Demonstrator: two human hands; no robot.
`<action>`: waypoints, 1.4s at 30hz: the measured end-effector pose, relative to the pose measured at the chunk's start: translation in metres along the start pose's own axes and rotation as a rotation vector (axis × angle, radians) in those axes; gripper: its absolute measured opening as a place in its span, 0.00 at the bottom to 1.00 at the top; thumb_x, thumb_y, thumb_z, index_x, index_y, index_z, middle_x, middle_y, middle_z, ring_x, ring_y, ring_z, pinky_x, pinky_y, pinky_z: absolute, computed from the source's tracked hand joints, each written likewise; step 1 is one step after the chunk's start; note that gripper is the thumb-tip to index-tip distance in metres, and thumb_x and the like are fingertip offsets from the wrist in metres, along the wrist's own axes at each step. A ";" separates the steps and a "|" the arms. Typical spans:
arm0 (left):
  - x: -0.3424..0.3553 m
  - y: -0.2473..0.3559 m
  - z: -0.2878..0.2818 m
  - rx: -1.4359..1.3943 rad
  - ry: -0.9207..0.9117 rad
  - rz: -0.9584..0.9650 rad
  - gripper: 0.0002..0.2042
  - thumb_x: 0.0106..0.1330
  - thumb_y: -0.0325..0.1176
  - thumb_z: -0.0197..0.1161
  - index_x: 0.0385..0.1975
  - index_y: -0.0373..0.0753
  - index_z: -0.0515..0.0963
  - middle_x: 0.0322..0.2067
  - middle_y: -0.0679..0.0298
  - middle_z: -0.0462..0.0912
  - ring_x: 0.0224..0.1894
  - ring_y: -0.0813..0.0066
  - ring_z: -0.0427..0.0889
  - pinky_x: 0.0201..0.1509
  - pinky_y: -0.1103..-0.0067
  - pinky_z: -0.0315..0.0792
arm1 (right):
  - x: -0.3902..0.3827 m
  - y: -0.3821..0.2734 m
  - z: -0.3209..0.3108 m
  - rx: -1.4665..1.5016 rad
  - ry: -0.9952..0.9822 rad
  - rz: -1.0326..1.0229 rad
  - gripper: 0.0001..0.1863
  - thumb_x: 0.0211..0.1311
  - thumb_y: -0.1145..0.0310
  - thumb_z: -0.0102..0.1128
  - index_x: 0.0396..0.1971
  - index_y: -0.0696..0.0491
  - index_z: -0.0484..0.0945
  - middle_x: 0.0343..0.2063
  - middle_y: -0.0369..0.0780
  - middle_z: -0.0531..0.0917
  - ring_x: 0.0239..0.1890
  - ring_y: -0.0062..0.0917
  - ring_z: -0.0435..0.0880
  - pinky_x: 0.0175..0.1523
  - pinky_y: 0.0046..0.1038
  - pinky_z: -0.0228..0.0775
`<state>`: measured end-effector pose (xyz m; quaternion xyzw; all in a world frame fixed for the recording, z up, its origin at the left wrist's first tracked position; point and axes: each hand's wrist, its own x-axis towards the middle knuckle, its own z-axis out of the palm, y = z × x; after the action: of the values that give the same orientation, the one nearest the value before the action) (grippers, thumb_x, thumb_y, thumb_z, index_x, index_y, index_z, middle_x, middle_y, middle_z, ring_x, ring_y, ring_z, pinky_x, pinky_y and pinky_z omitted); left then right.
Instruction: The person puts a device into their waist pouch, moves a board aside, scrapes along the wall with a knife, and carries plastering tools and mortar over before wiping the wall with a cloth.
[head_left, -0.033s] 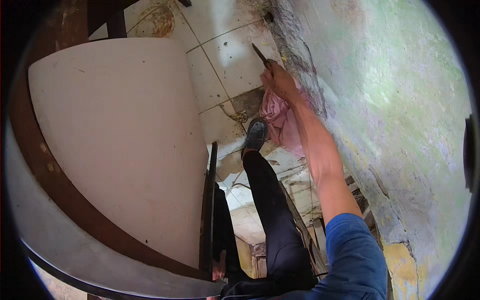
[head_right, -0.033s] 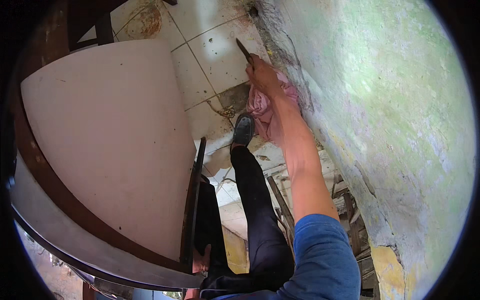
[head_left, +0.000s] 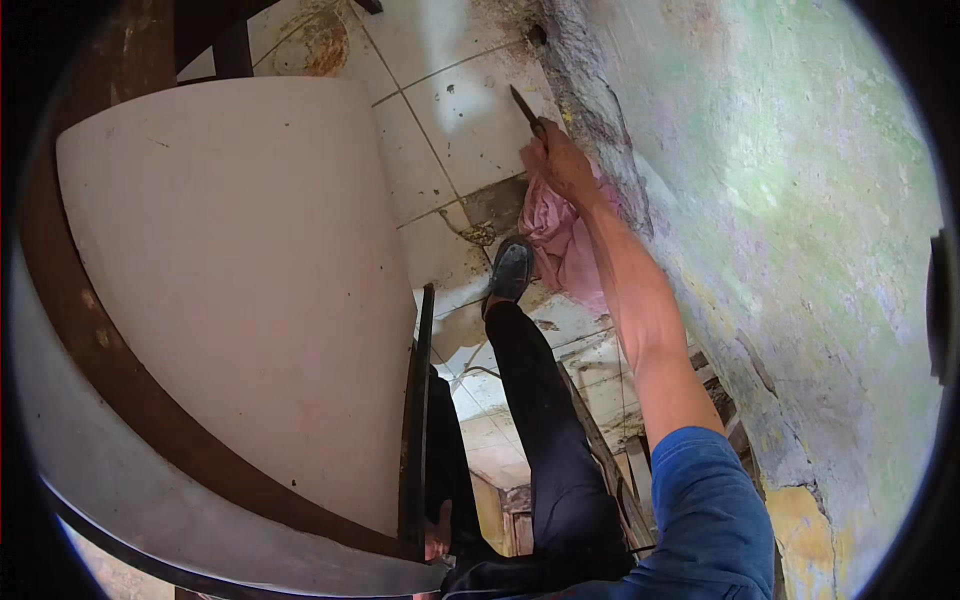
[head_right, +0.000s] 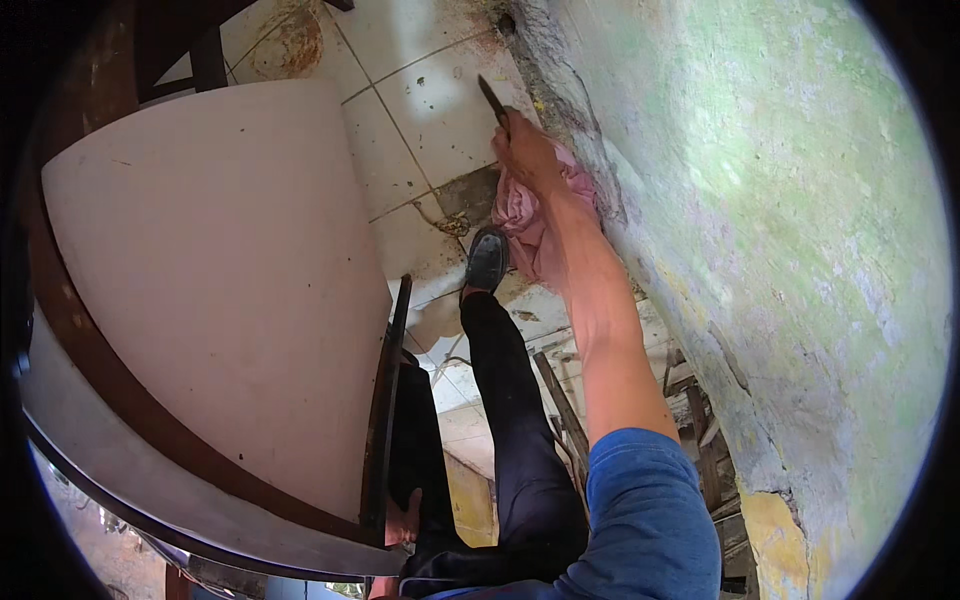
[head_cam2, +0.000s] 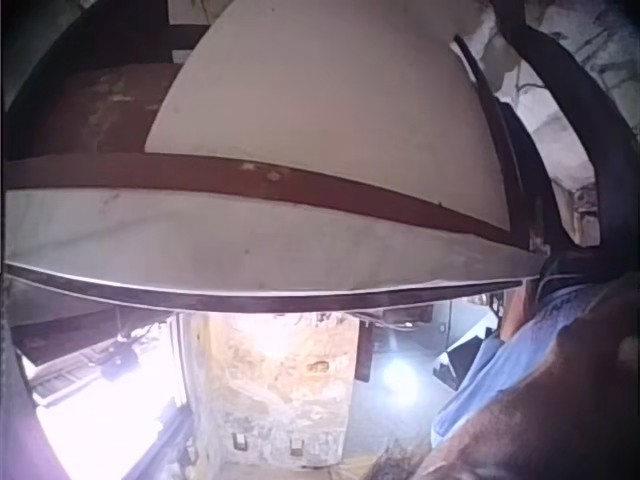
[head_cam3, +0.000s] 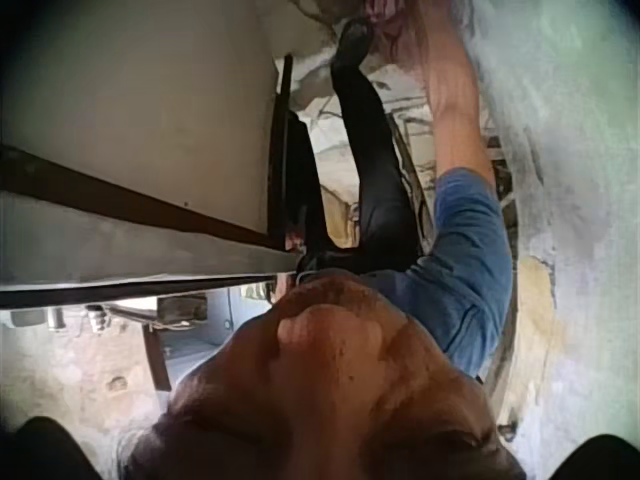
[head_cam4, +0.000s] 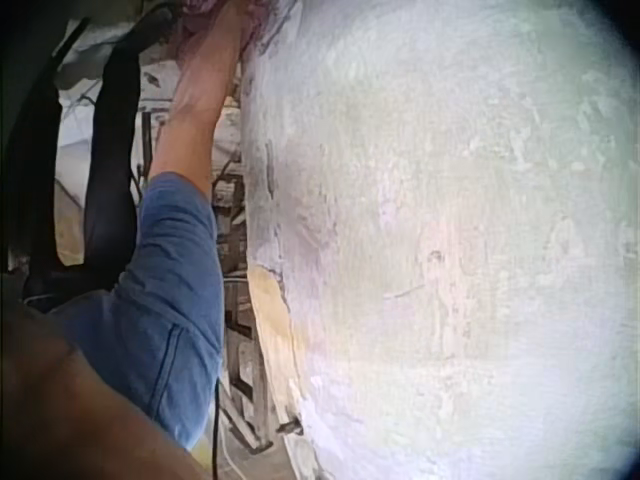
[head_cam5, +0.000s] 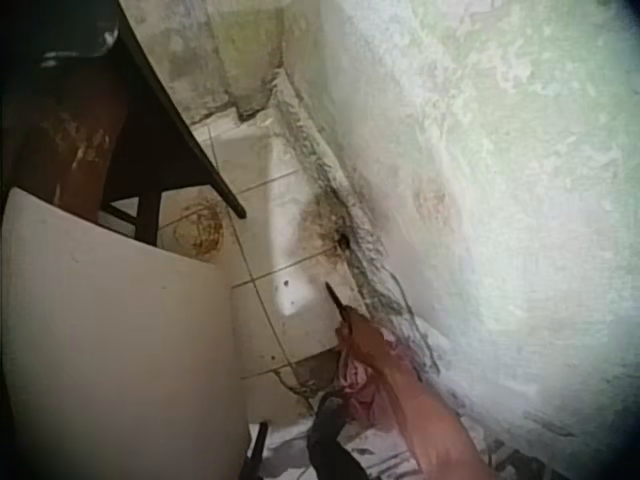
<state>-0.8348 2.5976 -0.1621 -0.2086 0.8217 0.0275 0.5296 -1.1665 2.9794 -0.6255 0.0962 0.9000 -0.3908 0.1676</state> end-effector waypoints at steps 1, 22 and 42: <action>0.001 0.003 0.000 -0.002 -0.011 -0.012 0.50 0.67 0.66 0.64 0.78 0.36 0.55 0.71 0.40 0.66 0.74 0.43 0.62 0.79 0.60 0.55 | 0.001 0.000 -0.003 -0.013 0.059 0.046 0.27 0.75 0.59 0.54 0.68 0.54 0.66 0.48 0.57 0.84 0.50 0.55 0.85 0.54 0.54 0.75; 0.019 0.020 -0.008 -0.069 -0.158 -0.351 0.52 0.66 0.63 0.67 0.78 0.32 0.53 0.77 0.40 0.55 0.80 0.43 0.53 0.83 0.58 0.45 | 0.056 -0.018 -0.006 0.136 0.094 -0.041 0.21 0.78 0.59 0.51 0.61 0.56 0.72 0.43 0.59 0.85 0.48 0.58 0.84 0.52 0.52 0.75; 0.020 0.022 -0.006 -0.047 -0.214 -0.403 0.51 0.67 0.62 0.67 0.78 0.32 0.53 0.77 0.39 0.55 0.80 0.43 0.52 0.83 0.59 0.44 | 0.003 -0.016 0.009 -0.118 -0.165 -0.024 0.26 0.78 0.59 0.50 0.70 0.51 0.65 0.51 0.56 0.81 0.54 0.55 0.82 0.56 0.50 0.75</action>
<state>-0.8546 2.6096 -0.1809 -0.3768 0.7016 -0.0376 0.6036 -1.1719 2.9619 -0.6218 0.0431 0.9057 -0.3457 0.2417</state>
